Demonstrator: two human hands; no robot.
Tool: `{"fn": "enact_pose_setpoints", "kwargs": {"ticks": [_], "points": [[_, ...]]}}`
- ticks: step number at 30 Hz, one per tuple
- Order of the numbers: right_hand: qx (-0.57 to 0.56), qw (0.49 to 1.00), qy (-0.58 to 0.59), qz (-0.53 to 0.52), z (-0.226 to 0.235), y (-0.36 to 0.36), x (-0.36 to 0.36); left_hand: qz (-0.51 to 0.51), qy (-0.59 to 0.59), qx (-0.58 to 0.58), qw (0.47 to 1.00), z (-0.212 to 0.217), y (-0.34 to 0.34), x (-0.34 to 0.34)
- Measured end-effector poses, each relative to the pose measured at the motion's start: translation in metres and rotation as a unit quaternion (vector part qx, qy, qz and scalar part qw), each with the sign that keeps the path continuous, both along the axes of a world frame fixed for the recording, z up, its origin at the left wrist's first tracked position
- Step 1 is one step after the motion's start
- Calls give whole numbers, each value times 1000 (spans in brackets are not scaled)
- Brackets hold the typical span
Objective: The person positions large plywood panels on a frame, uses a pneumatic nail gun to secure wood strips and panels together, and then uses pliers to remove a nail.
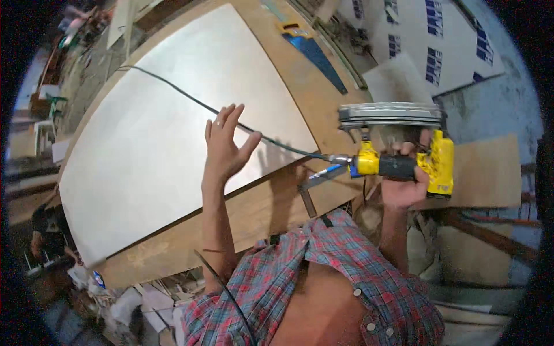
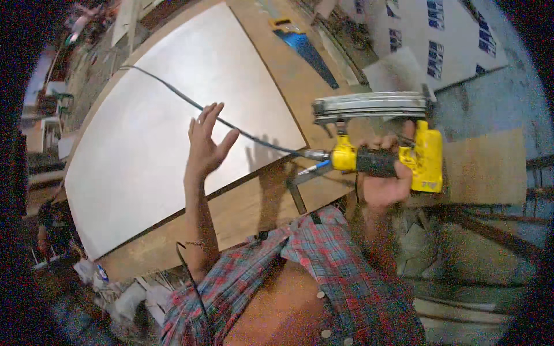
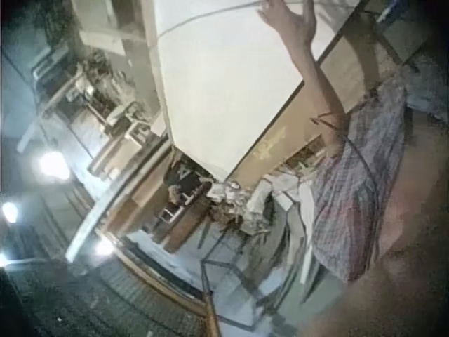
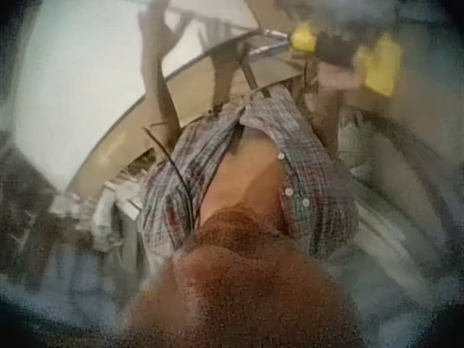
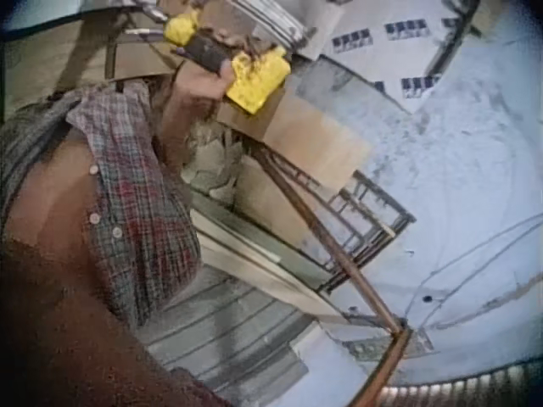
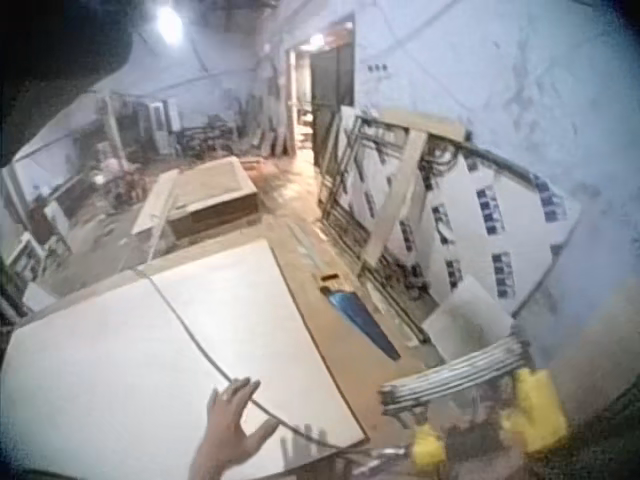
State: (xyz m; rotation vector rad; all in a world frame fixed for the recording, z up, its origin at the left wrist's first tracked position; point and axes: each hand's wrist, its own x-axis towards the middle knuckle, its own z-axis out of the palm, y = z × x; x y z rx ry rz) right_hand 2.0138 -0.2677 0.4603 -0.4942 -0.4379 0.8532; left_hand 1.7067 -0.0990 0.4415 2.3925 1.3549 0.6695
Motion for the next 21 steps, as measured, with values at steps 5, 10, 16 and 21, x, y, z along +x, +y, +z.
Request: {"fn": "enact_pose_setpoints", "kwargs": {"ticks": [5, 10, 16, 21], "points": [[-37, 998, -36, -45, -3, 9, -4, 136, -86, -38, 986, -79, -78, -71], [-24, 998, -59, -6, -12, 23, 29, 221, -58, -113, 967, -147, -131, -90], [-13, 914, -324, 246, -25, 59, 64, 431, 71, -23, 899, -227, -158, -89], [-36, 796, -391, 460, -19, 91, -4, 617, -73, -30, 783, -257, -199, -106]]}}
